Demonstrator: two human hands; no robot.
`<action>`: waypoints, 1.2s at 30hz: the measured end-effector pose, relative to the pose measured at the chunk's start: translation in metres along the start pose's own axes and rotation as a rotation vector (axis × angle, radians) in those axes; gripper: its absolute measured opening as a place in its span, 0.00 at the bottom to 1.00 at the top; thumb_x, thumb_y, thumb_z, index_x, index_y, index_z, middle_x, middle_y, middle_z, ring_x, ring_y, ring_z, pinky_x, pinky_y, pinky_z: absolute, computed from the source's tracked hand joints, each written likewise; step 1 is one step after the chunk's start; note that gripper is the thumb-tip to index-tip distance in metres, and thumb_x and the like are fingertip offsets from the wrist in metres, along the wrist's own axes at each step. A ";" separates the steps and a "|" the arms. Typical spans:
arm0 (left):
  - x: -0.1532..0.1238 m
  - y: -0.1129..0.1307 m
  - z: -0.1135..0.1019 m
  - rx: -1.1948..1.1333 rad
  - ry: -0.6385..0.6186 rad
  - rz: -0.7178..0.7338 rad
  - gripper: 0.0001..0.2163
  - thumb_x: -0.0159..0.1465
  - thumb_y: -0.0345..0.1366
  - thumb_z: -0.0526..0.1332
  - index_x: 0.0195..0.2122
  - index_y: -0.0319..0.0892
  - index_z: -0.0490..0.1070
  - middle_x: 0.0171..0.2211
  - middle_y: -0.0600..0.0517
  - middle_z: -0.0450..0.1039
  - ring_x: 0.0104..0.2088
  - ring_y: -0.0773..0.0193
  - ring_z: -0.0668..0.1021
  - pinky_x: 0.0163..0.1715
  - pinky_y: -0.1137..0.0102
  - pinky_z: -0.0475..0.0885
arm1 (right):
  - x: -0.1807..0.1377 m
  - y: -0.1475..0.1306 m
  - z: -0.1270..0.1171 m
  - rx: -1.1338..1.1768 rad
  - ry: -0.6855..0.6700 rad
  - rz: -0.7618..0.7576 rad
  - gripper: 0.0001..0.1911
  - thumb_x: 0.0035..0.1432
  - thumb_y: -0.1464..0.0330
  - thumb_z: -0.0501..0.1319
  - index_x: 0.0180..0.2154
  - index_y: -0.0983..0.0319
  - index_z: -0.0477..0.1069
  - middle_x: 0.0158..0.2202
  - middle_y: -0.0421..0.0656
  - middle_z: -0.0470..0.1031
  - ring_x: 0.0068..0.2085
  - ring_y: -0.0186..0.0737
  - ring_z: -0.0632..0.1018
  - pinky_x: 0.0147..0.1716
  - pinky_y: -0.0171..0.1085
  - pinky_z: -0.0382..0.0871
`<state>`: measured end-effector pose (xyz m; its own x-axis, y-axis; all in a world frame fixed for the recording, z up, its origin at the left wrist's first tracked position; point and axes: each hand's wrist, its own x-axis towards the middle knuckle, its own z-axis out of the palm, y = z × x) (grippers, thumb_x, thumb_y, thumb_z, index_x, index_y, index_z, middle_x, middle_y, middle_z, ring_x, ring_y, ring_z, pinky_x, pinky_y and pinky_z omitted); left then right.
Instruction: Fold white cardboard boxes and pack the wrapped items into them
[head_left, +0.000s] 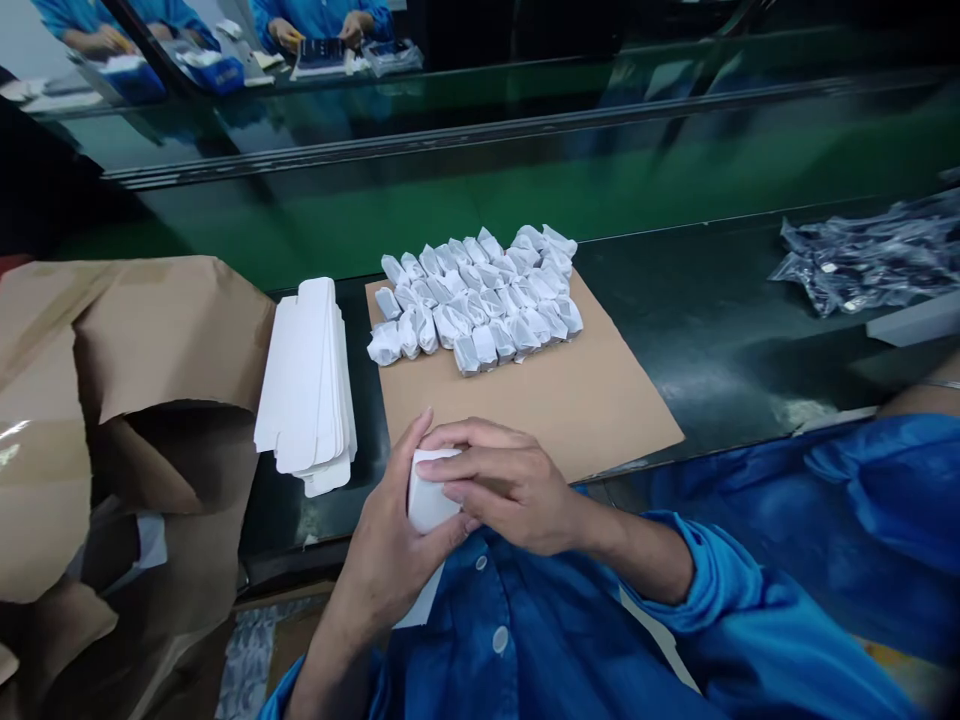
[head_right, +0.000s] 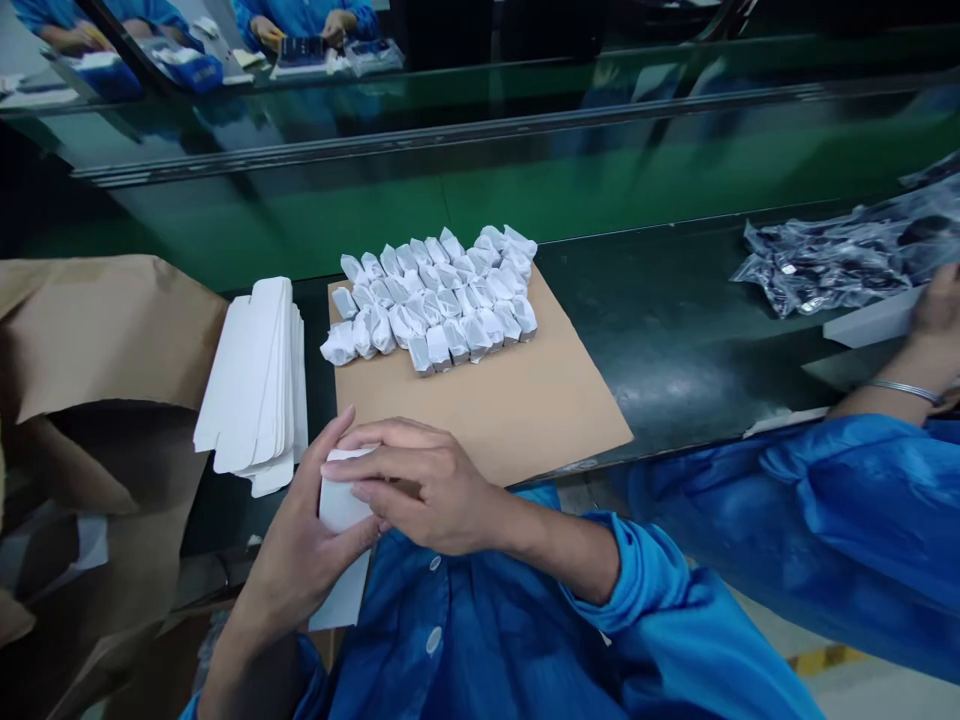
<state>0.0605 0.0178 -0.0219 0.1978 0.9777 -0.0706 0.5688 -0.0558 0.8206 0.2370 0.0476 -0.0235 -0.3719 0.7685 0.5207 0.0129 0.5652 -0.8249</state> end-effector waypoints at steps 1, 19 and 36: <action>0.000 -0.002 0.002 -0.008 0.018 -0.002 0.37 0.60 0.48 0.66 0.68 0.54 0.50 0.69 0.47 0.55 0.65 0.48 0.65 0.58 0.56 0.71 | -0.002 0.001 0.003 0.006 -0.001 0.012 0.13 0.65 0.73 0.58 0.50 0.61 0.76 0.52 0.49 0.76 0.53 0.38 0.76 0.52 0.40 0.73; 0.029 -0.011 0.024 -0.580 0.570 -0.137 0.31 0.70 0.51 0.46 0.70 0.49 0.35 0.49 0.45 0.74 0.44 0.58 0.81 0.46 0.58 0.78 | -0.030 0.006 0.020 -0.269 -0.156 0.407 0.49 0.54 0.53 0.68 0.68 0.61 0.49 0.63 0.55 0.65 0.59 0.53 0.73 0.54 0.50 0.71; 0.016 -0.057 0.008 0.739 -0.051 0.338 0.21 0.66 0.42 0.59 0.58 0.41 0.65 0.45 0.44 0.73 0.44 0.52 0.74 0.40 0.61 0.72 | 0.087 0.059 -0.050 -1.281 -0.785 -0.133 0.15 0.63 0.81 0.51 0.38 0.66 0.76 0.43 0.56 0.74 0.47 0.53 0.71 0.41 0.46 0.64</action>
<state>0.0379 0.0346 -0.0741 0.4789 0.8748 0.0736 0.8483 -0.4827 0.2176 0.2517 0.1631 -0.0156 -0.8177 0.5755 -0.0147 0.5642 0.8063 0.1776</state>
